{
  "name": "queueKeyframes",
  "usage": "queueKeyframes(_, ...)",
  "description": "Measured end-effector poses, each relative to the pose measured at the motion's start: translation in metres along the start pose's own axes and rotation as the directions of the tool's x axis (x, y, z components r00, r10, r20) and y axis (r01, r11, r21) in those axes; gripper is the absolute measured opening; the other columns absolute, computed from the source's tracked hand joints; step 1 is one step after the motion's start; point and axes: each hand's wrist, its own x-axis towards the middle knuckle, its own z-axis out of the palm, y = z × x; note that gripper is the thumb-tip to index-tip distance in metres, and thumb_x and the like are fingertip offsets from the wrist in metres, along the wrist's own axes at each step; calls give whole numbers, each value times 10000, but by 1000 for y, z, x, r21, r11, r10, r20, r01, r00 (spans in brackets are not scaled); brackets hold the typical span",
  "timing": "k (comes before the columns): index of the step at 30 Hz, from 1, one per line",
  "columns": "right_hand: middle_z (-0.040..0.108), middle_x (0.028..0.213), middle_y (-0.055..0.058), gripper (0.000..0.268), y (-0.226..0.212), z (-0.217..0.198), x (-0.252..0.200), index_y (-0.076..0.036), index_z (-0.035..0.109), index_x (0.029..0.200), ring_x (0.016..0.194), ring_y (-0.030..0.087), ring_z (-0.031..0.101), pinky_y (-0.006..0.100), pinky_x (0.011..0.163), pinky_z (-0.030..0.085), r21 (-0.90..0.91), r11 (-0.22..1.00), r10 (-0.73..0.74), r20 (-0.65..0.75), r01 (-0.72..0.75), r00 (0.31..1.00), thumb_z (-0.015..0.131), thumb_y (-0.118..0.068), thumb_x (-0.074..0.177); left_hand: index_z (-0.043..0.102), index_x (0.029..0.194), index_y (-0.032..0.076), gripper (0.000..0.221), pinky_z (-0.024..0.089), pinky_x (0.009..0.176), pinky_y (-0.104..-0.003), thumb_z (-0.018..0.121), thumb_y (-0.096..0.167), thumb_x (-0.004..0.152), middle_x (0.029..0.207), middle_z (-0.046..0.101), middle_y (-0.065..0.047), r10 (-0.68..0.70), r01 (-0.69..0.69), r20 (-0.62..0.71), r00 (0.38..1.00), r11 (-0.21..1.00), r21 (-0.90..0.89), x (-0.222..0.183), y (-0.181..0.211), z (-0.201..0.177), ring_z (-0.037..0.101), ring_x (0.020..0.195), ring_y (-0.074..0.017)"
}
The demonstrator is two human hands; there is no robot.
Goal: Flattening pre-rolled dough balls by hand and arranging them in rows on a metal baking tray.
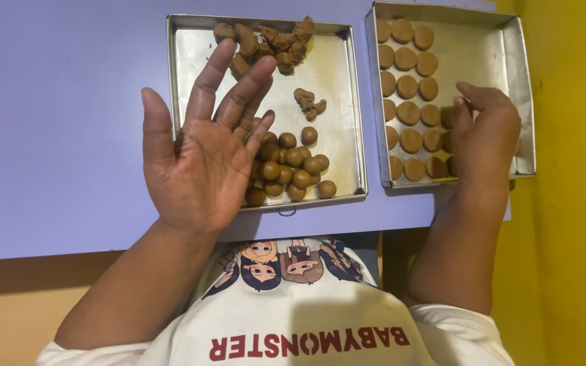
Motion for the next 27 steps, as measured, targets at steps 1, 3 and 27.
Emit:
queueKeyframes(1, 719, 1179, 224, 266, -22, 1, -6, 64, 759, 1266, 1001, 344, 683, 449, 881, 523, 1, 1000, 1, 3, -1, 1000, 622, 28, 1041, 345, 1620, 236, 765, 27, 1364, -567, 385, 669, 991, 1692, 399, -160, -1, 1, -3, 1000, 1000, 0, 0, 0, 0, 257, 1655, -256)
queueKeyframes(3, 720, 1197, 190, 398, -66, 2, -17, -1, 737, 1272, 1047, 301, 683, 401, 913, 568, 265, 931, -273, 54, 250, 961, 585, 145, 935, 358, 1618, 231, 745, 35, 1373, -567, 387, 656, 1006, 1690, 404, -162, 3, -3, 0, 1000, 1000, -10, 1, -1, 0, 257, 1659, -266)
queueKeyframes(27, 579, 1397, 284, 372, -185, 32, -86, 89, 521, 1392, 1304, 435, 641, 539, 1186, 568, 595, 495, -649, -232, 634, 724, 604, 136, 1032, 417, 1580, 182, 716, -11, 1323, -555, 401, 650, 1038, 1647, 422, -156, -131, 150, 118, 984, 975, -167, 6, -46, 13, 281, 1613, -278)
